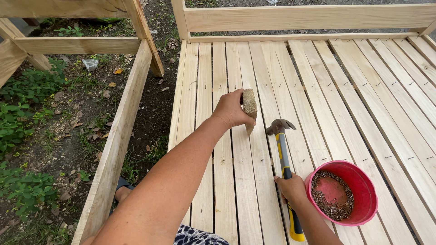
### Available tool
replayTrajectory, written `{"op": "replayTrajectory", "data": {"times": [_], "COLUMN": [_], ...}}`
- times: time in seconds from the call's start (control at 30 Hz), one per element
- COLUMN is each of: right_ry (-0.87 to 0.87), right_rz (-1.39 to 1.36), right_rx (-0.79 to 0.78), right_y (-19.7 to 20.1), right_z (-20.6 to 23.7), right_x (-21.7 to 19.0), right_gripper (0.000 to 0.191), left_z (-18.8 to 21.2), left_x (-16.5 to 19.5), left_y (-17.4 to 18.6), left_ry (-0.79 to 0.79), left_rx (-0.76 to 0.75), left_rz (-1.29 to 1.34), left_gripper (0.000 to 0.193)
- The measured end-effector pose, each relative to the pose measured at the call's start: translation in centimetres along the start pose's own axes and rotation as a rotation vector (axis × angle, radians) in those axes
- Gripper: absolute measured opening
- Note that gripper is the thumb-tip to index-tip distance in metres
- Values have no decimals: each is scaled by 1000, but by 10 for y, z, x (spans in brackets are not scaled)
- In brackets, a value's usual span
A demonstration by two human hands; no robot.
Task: The person hammers nails into a wooden slatted surface using a hammer and a small wooden block. They repeatedly pick nails from a pink bucket and drive them into the slats, moving along the surface as they work.
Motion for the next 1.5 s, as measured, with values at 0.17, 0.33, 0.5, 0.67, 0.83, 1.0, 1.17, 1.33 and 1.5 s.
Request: {"op": "replayTrajectory", "data": {"times": [0.17,0.33,0.5,0.67,0.83,1.0,1.17,1.33,1.5], "right_ry": [-16,-58,148,283,70,95,177,8,43], "right_rz": [38,9,-33,27,351,222,217,423,371], "right_rx": [10,-15,60,115,66,39,120,61,84], "right_y": [-2,-3,8,20,12,23,33,18,27], "right_z": [8,40,85,128,148,159,162,150,162], "right_x": [-10,-48,-118,-162,-165,-167,-160,-146,-147], "right_gripper": [26,28,28,25,28,28,25,29,31], "left_z": [-6,-8,-12,-13,-12,-10,-15,-11,-10], "left_x": [15,23,17,6,0,8,14,5,2], "left_y": [0,-6,2,6,6,-1,-1,-2,-9], "left_ry": [54,100,160,142,140,128,121,182,156], "left_rx": [-60,-28,-60,-30,-32,-43,-70,-83,-72], "left_rz": [-102,26,45,113,93,83,102,85,143], "left_gripper": [77,84,83,86,84,79,82,85,86]}}
Point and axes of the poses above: each hand's wrist, its own z-axis away from the middle knuckle, its own y-axis out of the back of the hand, x = y × z, the point moved 1 cm from there along -z, towards the middle knuckle, and after that the axes turned 15 degrees about -x, right-handed, at the moved point
